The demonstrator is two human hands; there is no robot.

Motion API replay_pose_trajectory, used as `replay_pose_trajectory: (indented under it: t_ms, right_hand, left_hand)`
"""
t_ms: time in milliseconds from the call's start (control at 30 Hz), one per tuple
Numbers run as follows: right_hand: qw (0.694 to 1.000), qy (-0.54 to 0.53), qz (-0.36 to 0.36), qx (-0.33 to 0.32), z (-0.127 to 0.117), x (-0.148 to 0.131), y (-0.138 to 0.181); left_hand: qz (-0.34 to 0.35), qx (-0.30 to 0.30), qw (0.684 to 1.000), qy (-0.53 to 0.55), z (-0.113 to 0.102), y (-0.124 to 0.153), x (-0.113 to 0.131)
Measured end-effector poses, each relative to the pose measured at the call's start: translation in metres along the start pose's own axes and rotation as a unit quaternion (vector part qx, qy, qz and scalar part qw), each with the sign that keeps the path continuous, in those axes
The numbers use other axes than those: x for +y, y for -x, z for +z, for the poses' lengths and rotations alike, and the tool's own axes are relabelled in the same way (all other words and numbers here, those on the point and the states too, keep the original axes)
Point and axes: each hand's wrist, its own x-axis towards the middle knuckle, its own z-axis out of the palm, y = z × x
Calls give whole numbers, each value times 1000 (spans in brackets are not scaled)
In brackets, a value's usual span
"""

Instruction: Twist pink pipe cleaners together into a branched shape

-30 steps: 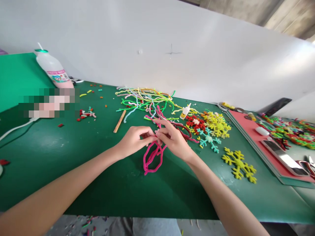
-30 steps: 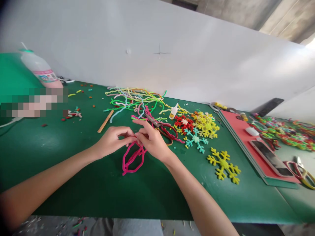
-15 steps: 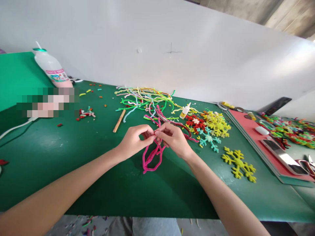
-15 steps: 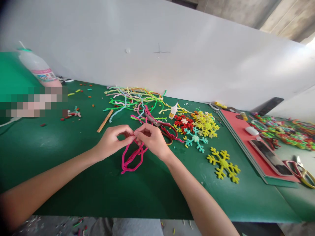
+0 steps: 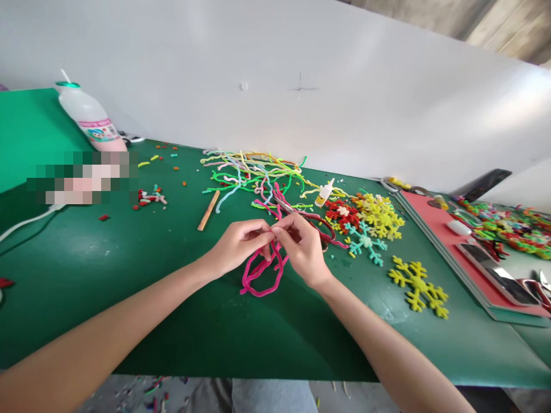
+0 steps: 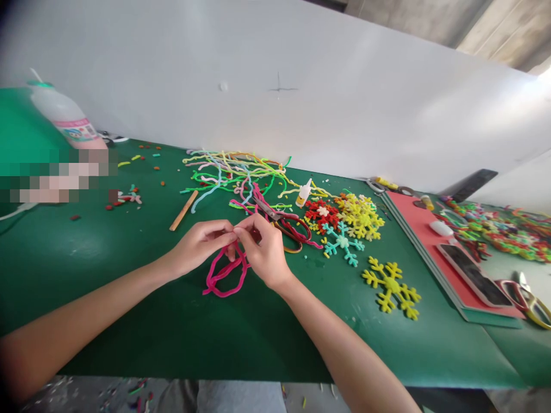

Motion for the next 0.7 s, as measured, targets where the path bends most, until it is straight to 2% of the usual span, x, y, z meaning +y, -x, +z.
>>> replay_pose_trajectory:
  t_ms: [233, 433, 700]
  right_hand:
    - [985, -105, 106, -86, -8, 2, -10]
    - [990, -91, 85, -67, -8, 4, -9]
    - [993, -103, 54, 28, 11, -1, 2]
  left_hand:
    - [25, 36, 999, -28, -1, 2, 3]
    - [22, 41, 998, -44, 2, 3, 2]
    - [41, 88, 995, -34, 6, 4, 0]
